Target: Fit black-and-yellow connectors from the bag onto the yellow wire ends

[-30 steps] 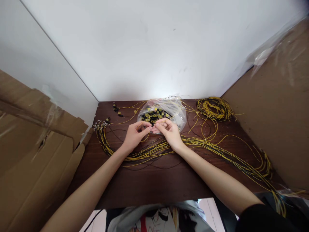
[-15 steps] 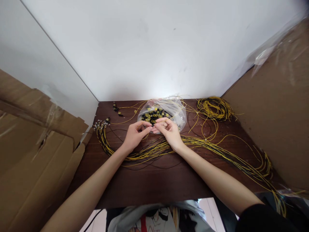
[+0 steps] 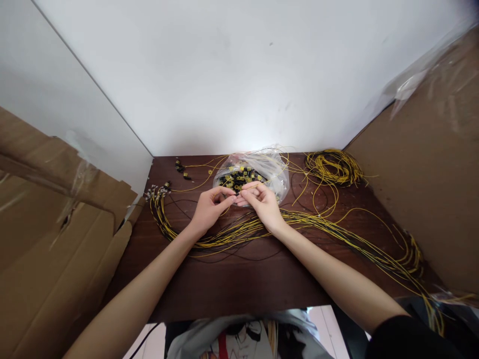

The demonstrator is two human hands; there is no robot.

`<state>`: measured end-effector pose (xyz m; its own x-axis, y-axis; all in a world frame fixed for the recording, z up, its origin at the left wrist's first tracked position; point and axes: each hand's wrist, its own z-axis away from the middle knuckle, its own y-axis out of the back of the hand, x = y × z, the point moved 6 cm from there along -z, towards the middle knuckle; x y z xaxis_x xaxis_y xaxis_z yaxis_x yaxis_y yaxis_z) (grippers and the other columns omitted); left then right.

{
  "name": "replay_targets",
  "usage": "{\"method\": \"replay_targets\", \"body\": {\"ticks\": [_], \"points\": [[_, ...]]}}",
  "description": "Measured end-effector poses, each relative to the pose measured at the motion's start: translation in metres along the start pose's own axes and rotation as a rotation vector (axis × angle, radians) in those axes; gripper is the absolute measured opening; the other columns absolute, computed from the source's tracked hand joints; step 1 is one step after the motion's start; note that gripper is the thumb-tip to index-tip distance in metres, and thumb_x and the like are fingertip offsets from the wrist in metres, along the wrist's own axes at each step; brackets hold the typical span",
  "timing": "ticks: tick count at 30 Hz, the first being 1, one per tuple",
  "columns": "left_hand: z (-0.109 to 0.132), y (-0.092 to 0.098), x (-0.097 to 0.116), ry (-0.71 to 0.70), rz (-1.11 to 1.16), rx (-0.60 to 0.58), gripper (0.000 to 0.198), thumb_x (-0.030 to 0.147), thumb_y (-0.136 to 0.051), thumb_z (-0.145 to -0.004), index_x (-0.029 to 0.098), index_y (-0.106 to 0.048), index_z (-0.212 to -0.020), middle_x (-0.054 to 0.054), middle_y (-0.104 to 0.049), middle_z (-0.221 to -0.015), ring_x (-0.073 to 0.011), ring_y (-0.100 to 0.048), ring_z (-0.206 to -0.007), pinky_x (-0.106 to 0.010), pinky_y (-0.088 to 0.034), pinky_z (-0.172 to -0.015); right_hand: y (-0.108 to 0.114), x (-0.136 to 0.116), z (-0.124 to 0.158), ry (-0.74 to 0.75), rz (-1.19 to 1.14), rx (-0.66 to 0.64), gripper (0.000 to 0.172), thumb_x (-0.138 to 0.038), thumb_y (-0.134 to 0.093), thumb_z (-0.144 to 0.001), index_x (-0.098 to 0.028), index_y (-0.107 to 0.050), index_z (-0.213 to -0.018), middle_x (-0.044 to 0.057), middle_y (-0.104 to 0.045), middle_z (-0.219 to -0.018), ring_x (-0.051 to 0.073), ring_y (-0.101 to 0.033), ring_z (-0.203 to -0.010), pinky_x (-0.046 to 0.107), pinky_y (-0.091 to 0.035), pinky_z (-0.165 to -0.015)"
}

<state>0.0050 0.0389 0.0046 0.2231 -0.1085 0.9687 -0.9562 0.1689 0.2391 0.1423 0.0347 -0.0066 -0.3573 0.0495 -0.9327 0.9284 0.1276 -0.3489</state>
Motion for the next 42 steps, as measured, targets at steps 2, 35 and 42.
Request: {"method": "replay_targets", "body": {"ticks": [2, 35, 42], "points": [[-0.0002, 0.0, -0.0003, -0.002, -0.004, -0.001, 0.021, 0.033, -0.066, -0.073, 0.013, -0.065, -0.082, 0.003, -0.051, -0.054, -0.0067, -0.036, -0.047, -0.02, -0.026, -0.044, 0.0002, 0.001, -0.0002, -0.004, 0.019, -0.006, 0.03, -0.04, -0.072, -0.07, -0.018, -0.055, -0.081, -0.001, -0.065, -0.066, 0.014, -0.067, -0.063, 0.027, -0.058, -0.065], [-0.0004, -0.0011, -0.0032, 0.031, 0.056, -0.007, 0.023, 0.035, -0.067, -0.072, 0.015, -0.065, -0.083, 0.004, -0.048, -0.05, -0.0059, -0.034, -0.043, -0.019, -0.023, -0.039, -0.0017, 0.0034, -0.0005, -0.009, 0.016, -0.046, 0.033, -0.045, -0.069, -0.072, -0.02, -0.049, -0.081, -0.003, -0.064, -0.064, 0.013, -0.067, -0.062, 0.026, -0.058, -0.061], [-0.0003, -0.0014, -0.0019, 0.03, 0.059, -0.003, 0.024, 0.035, -0.067, -0.072, 0.014, -0.065, -0.083, 0.004, -0.047, -0.05, -0.0054, -0.031, -0.043, -0.019, -0.022, -0.039, -0.0018, 0.0031, 0.0007, 0.0, 0.03, -0.044, 0.032, -0.041, -0.071, -0.07, -0.019, -0.053, -0.085, -0.003, -0.064, -0.065, 0.013, -0.067, -0.064, 0.026, -0.057, -0.063]]}}
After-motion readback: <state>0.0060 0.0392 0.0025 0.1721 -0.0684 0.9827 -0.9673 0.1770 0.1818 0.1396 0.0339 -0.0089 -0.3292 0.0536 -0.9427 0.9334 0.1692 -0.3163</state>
